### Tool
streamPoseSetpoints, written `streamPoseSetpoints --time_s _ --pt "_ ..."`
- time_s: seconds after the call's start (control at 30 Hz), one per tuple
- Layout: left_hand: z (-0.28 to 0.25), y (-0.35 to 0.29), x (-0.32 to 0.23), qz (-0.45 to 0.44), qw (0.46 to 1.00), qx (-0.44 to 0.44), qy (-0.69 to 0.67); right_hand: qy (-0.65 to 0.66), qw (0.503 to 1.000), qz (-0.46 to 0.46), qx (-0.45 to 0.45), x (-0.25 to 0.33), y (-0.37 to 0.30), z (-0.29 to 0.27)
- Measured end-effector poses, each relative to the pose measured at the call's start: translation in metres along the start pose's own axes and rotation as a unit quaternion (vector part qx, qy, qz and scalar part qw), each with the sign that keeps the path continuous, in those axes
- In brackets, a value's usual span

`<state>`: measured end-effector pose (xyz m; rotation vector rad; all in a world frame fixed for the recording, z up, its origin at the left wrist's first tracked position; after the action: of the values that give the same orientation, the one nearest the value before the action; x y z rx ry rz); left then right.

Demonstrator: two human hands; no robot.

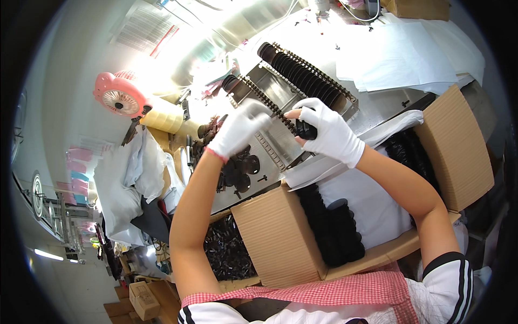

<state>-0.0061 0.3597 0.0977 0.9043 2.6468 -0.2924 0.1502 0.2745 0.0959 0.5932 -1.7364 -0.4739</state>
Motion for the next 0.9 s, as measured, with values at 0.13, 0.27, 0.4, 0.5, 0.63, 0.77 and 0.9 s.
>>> streamPoseSetpoints --time_s 0.13,0.27,0.4,0.5,0.63,0.77,0.9 --pt "-0.064 0.034 0.084 -0.197 0.877 -0.256 0.355 -0.019 0.994 0.026 0.108 -0.028 -0.009 0.009" --pt "-0.054 0.078 0.143 -0.259 0.916 -0.124 0.281 0.024 0.991 -0.017 0.133 -0.032 -0.011 0.007" --pt "-0.026 0.113 0.161 -0.242 0.947 -0.067 0.201 0.045 0.987 -0.034 0.149 -0.033 -0.011 0.007" --pt "-0.015 0.127 0.147 -0.197 0.921 -0.080 0.327 0.048 0.989 -0.036 0.134 -0.034 -0.009 0.004" --pt "-0.042 0.086 0.077 -0.172 0.882 -0.290 0.329 0.081 0.995 -0.022 0.054 -0.026 -0.007 -0.005" --pt "0.000 0.032 -0.002 -0.137 0.978 -0.153 0.045 0.067 0.996 0.020 -0.057 -0.006 -0.017 -0.015" --pt "0.035 -0.019 -0.090 -0.007 0.988 -0.112 -0.104 0.010 0.999 -0.004 -0.040 0.027 -0.027 -0.012"
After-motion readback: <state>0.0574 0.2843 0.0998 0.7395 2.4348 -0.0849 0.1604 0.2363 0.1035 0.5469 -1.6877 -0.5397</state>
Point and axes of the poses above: each hand's wrist, its own y-axis towards the middle knuckle, its own z-axis out of the palm, x = y × z, the point moved 10 cm from there along y, towards the middle knuckle, and after that the axes turned 15 degrees about y, right-handed, at the moved point
